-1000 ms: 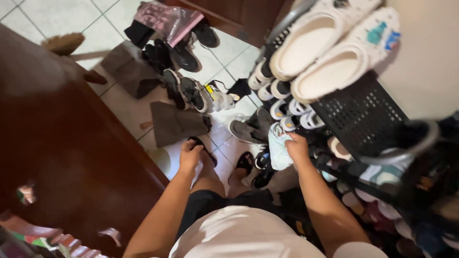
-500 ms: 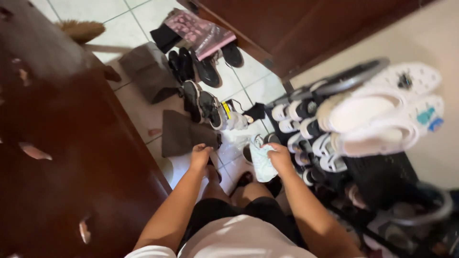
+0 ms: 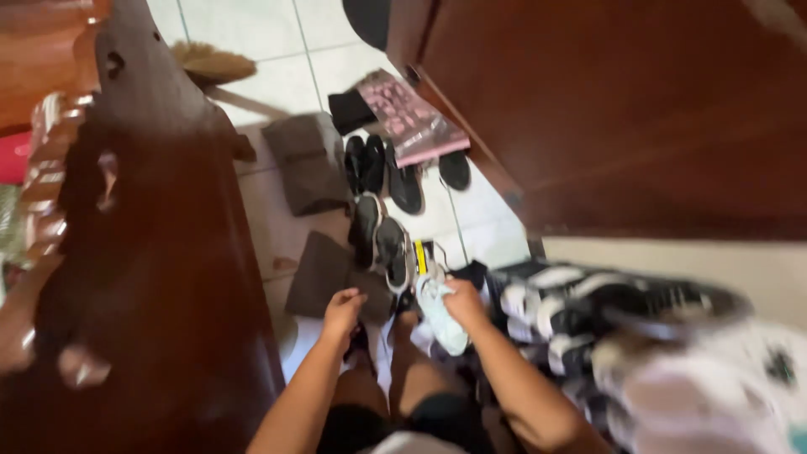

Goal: Cleaning various shoes using a cloth

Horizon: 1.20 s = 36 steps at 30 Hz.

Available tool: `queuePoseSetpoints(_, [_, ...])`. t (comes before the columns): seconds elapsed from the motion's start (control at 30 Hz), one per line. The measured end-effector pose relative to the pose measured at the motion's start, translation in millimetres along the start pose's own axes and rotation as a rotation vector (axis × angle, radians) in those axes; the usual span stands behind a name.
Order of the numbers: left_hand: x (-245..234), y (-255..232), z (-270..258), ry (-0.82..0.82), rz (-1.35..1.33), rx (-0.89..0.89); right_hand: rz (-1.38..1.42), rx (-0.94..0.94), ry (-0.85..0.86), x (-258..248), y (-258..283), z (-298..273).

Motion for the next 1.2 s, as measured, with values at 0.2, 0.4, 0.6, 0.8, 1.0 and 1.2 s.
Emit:
queuePoseSetpoints(0.2, [-4.6, 34.0, 94.5, -0.100, 0.024, 0.089, -0.269, 0.307, 0.270, 29.7, -18.2, 124.8])
queuePoseSetpoints(0.4, [14.0, 113.4, 222.5, 0.075, 0.035, 0.101, -0.518, 0.259, 0.431, 98.8, -137.1, 298.5])
queuePoseSetpoints(0.6, [-18.0, 152.6, 306.8, 0.087, 0.087, 0.017, -0.716, 0.302, 0.455, 122.7, -91.7, 408.2])
queuePoseSetpoints(0.8, [-53.3, 185.3, 334.5, -0.002, 0.201, 0.090, -0.580, 0.264, 0.339, 140.1, -93.1, 502.8])
queuePoseSetpoints(1.0, [-41.4, 180.5, 329.7, 0.067, 0.070, 0.074, -0.575, -0.041, 0.165, 125.9, -98.0, 485.5])
queuePoseSetpoints(1.2, [37.7, 30.5, 277.3, 0.050, 0.428, -0.032, -0.656, -0.350, 0.216, 80.8, -39.3, 384.9])
Point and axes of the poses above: each hand's wrist, its own z-axis towards the middle knuckle, its own x-axis out of the palm, y = z × x, the point moved 6 cm from there along z, towards the middle knuckle, and after that the axes turned 12 degrees about y, right-handed, at the moved point
